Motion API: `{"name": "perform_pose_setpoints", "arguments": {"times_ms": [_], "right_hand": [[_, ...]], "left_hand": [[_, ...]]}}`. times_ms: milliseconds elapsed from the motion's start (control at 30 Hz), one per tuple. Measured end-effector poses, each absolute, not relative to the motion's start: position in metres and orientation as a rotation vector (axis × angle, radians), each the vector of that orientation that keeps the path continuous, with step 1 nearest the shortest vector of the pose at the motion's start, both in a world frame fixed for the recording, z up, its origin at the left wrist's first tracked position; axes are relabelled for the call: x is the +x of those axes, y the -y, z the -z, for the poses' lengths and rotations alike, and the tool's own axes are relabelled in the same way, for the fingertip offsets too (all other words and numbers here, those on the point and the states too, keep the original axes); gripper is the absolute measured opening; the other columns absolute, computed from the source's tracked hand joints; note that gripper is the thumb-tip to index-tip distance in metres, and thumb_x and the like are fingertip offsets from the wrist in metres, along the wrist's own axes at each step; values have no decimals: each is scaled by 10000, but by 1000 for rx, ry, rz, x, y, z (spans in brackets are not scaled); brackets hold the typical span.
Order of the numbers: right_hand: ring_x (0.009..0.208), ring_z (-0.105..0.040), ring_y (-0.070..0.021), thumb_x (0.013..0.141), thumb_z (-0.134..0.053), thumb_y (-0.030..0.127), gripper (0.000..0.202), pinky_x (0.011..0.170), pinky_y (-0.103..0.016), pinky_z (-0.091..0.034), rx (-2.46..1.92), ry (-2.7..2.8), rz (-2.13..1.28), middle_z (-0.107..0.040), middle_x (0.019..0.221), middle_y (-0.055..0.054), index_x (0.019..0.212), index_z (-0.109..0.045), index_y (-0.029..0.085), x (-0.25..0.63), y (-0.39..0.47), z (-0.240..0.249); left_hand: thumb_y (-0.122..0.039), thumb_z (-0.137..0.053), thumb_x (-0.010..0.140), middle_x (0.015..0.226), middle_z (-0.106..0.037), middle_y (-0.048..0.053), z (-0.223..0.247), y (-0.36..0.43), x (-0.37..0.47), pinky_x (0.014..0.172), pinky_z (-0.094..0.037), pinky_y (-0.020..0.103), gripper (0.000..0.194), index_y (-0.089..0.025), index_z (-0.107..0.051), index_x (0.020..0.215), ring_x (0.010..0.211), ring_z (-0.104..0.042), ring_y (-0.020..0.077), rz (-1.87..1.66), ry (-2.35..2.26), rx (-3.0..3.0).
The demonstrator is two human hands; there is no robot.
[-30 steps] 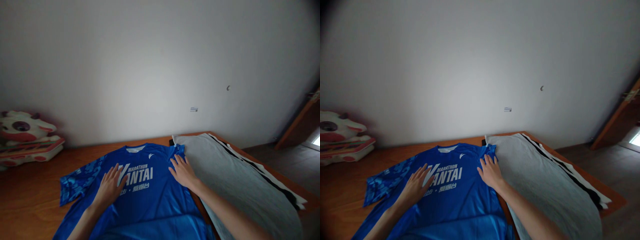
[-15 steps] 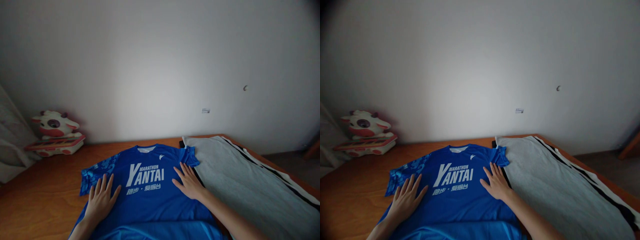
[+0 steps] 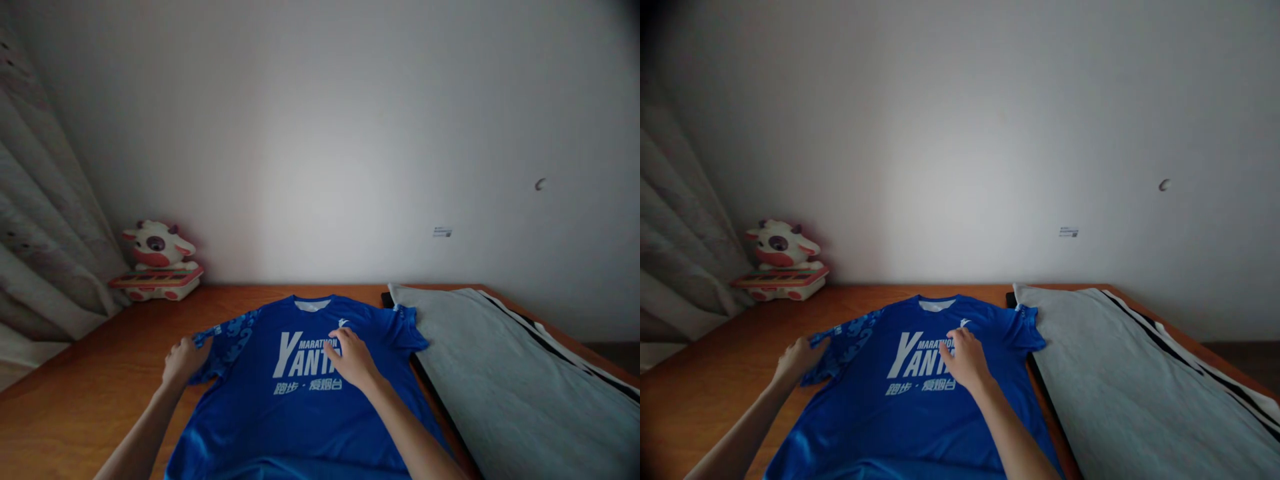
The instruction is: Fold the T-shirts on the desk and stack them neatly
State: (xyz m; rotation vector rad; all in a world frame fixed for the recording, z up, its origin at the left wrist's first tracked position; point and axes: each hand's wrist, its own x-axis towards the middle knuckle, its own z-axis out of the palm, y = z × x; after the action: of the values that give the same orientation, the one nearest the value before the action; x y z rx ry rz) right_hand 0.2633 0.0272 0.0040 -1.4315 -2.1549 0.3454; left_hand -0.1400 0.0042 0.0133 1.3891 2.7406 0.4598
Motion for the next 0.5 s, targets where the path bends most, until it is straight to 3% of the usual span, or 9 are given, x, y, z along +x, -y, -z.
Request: {"name": "perform_pose_setpoints", "arguments": {"times_ms": [133, 200, 367, 500], "right_hand": [[1090, -671, -254, 993, -427, 287, 268, 926, -366, -527, -1366, 2017, -306, -706, 1142, -112, 1133, -645, 220, 255, -28, 22], [1034, -682, -255, 971, -444, 268, 233, 906, -375, -532, -1304, 1956, -302, -712, 1079, -104, 1098, -634, 219, 256, -27, 34], [959, -684, -250, 964, -437, 273, 213, 857, -368, -545, -1237, 1898, -357, -696, 1021, -103, 1080, -607, 215, 261, -27, 44], [950, -679, -246, 966, -433, 263, 204, 843, -361, -544, -1231, 1905, -364, -688, 1014, -97, 1076, -598, 217, 261, -28, 42]], "left_hand": [[-597, -449, 818, 907, -778, 207, -10, -19, -166, 755, -568, 438, 565, -145, -770, 926, 970, -728, 404, -493, -2698, 1291], [-614, -533, 767, 843, -787, 172, -9, -24, -169, 686, -573, 406, 509, -175, -777, 856, 896, -745, 383, -534, -2673, 1255], [-485, -578, 761, 970, -805, 135, -14, -29, -161, 706, -579, 390, 430, -183, -773, 998, 929, -750, 355, -722, -2675, 1207], [-478, -518, 827, 1065, -785, 169, -29, -28, -144, 772, -575, 394, 494, -123, -726, 1102, 982, -739, 345, -846, -2675, 1239]]}}
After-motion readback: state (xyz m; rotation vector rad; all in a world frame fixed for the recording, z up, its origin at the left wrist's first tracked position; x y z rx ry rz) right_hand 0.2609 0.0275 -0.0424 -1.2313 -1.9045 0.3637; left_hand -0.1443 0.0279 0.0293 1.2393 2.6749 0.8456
